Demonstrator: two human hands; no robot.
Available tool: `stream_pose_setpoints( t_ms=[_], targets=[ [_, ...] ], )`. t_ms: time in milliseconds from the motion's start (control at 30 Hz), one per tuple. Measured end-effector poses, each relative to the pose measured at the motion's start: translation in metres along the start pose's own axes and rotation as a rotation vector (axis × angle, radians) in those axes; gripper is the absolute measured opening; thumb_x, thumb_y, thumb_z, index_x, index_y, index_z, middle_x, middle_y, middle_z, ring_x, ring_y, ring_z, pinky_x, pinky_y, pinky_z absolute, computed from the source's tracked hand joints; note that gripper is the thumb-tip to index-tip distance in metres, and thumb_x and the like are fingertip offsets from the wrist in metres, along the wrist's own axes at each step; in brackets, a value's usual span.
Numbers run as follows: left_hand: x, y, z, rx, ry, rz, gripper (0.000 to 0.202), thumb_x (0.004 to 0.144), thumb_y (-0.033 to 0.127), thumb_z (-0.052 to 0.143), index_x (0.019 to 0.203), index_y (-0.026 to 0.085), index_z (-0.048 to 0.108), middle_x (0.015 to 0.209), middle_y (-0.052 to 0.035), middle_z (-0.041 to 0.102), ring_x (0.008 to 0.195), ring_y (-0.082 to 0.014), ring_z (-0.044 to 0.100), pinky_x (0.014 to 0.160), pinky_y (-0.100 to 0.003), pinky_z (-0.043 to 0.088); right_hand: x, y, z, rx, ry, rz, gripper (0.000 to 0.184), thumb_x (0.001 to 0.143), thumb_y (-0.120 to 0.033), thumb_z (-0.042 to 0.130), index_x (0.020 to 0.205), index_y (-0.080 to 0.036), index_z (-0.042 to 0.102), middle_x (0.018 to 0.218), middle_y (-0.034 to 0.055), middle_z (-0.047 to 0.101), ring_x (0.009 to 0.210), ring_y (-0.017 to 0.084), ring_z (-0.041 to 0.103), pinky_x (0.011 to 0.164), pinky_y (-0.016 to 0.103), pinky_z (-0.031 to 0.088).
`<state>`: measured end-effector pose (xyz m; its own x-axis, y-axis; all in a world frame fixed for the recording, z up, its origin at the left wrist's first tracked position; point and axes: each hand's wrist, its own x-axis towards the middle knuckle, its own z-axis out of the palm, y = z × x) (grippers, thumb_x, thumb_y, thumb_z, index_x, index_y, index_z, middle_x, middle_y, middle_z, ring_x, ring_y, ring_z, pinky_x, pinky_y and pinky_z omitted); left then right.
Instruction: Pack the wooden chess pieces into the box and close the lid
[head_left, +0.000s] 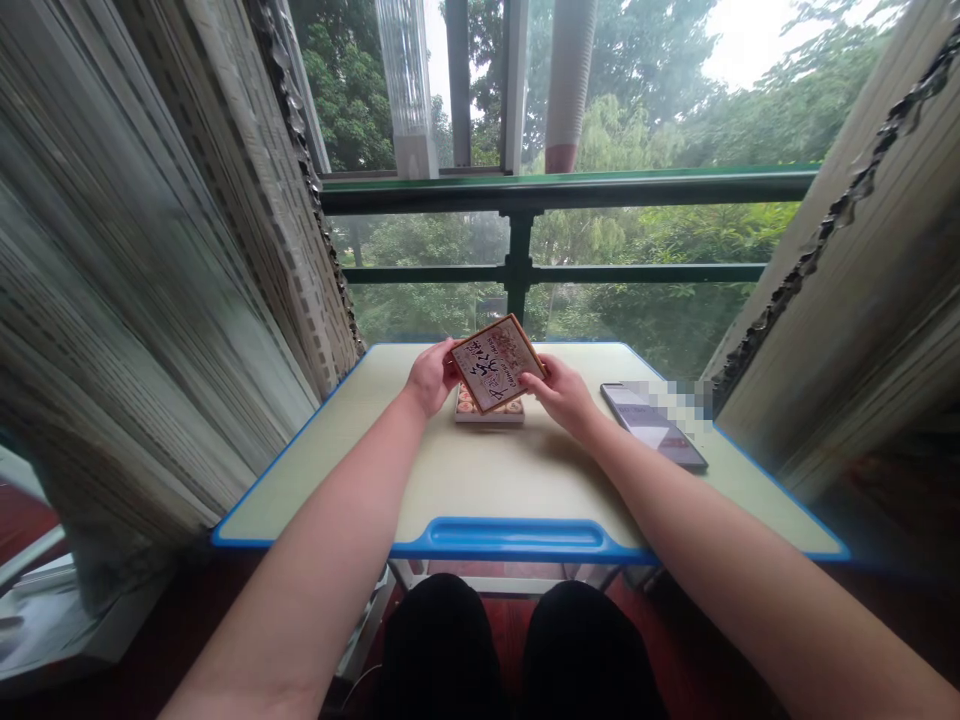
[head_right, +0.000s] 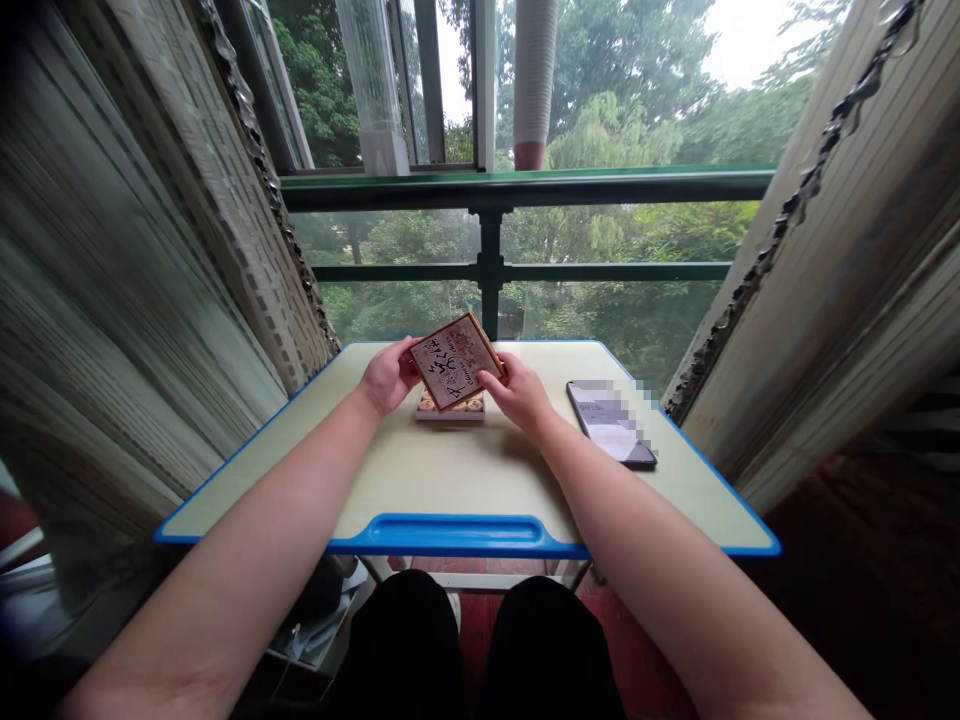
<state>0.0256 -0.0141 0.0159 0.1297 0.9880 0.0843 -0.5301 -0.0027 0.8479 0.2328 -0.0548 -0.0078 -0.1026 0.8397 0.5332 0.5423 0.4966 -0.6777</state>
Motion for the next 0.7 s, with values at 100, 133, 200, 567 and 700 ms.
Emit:
stream_pose_setpoints(
  t_ms=[100,133,200,567,700],
  targets=[
    [0.001,0.001,-0.002,-0.005,0.001,0.015,0.017,0.082,0.024,0.048,0.079,0.012,0.060,0.066,-0.0029,0.062,0.059,-0.0097,0.057,0.056,-0.020,0.045,-0.002,-0.005,0.001,0.033,-0.029,0.096,0.038,0.079,-0.050,0.052,0.096,-0.016,0.054,0.068,0.0023,0.065,0.048,0.012,0.059,0.046,0.023,0.047],
    [0.000,0.001,-0.003,0.019,0.004,0.006,0.015,0.081,0.023,0.049,0.080,0.013,0.060,0.069,-0.0035,0.063,0.060,-0.0098,0.058,0.056,-0.020,0.045,-0.003,-0.005,0.001,0.057,-0.040,0.125,0.038,0.080,-0.051,0.051,0.095,-0.017,0.052,0.065,0.0011,0.064,0.045,0.011,0.058,0.043,0.021,0.045],
    [-0.002,0.000,-0.004,0.110,0.002,-0.038,0.012,0.078,0.023,0.052,0.083,0.014,0.060,0.077,-0.0052,0.065,0.064,-0.0113,0.061,0.058,-0.021,0.047,-0.003,-0.005,0.003,0.127,-0.045,0.183,0.038,0.081,-0.052,0.049,0.096,-0.017,0.048,0.061,-0.0008,0.061,0.042,0.011,0.057,0.036,0.019,0.040],
    [-0.004,-0.002,0.000,0.205,0.006,0.052,0.010,0.079,0.025,0.054,0.077,0.015,0.055,0.064,0.0004,0.058,0.049,-0.0073,0.052,0.048,-0.020,0.042,0.000,-0.011,0.001,0.431,-0.094,0.357,0.042,0.086,-0.056,0.035,0.084,-0.016,0.048,0.061,0.0036,0.062,0.041,0.010,0.054,0.030,0.016,0.028],
    [0.000,-0.003,-0.004,0.162,0.065,0.061,0.018,0.080,0.030,0.055,0.069,0.015,0.052,0.054,0.0038,0.052,0.042,-0.0046,0.042,0.045,-0.018,0.039,0.003,-0.013,-0.002,0.556,-0.048,0.431,0.038,0.086,-0.051,0.037,0.101,-0.019,0.048,0.084,0.0071,0.065,0.058,0.014,0.062,0.037,0.019,0.040]
  ],
)
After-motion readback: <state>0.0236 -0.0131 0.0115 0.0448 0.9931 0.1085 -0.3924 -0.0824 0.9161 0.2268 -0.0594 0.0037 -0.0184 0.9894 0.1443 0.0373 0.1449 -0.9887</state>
